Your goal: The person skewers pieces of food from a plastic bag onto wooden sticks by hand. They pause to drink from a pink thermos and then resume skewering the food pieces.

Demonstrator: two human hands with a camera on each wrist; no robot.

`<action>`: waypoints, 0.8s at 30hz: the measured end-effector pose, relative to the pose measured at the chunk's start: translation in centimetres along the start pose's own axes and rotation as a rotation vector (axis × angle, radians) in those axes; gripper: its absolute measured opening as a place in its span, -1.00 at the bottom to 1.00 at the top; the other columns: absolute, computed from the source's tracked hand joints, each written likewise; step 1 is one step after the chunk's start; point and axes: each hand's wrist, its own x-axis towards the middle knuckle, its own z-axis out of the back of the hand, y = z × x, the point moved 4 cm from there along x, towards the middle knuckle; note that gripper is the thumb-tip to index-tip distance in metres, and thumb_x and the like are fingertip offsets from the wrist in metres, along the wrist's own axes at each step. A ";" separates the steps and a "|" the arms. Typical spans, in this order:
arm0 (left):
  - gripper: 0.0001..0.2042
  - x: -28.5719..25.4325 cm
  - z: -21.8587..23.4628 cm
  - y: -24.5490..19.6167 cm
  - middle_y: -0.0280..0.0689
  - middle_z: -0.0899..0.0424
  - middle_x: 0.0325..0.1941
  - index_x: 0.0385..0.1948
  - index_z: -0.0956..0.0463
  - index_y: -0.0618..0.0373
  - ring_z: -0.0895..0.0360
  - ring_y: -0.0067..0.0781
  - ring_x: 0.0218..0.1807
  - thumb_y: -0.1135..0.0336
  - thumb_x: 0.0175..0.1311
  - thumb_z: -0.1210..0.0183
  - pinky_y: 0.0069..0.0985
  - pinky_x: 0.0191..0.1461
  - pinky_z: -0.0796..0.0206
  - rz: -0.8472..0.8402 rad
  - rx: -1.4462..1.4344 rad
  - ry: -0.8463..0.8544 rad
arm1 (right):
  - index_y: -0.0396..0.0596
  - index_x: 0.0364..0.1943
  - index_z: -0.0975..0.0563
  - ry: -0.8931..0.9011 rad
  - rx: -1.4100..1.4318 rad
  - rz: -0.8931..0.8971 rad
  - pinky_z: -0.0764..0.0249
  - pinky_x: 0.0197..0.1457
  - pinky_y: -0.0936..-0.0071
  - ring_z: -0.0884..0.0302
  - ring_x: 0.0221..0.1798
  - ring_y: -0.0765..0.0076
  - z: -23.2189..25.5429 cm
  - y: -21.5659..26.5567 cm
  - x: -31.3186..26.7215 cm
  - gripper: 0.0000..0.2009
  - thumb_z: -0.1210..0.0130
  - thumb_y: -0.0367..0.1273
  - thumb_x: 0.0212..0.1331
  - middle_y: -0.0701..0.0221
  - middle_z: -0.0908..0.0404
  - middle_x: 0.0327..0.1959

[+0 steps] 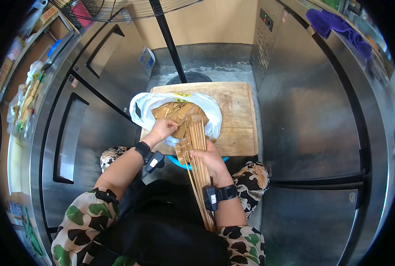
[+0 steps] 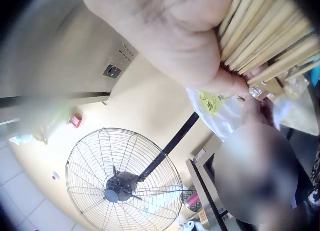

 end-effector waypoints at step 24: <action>-0.86 -3.7 0.5 -5.5 -0.28 -0.61 -0.21 -0.26 -0.43 0.11 -0.56 -0.52 -0.19 0.55 0.19 -0.09 -0.58 -0.11 -0.48 0.101 -1.305 0.011 | -0.16 -0.11 -0.40 0.053 -0.009 0.052 -0.36 -0.50 0.68 -0.44 -0.51 0.63 -0.9 0.6 -0.3 -0.64 -0.17 -0.58 -0.07 0.45 -0.53 -0.44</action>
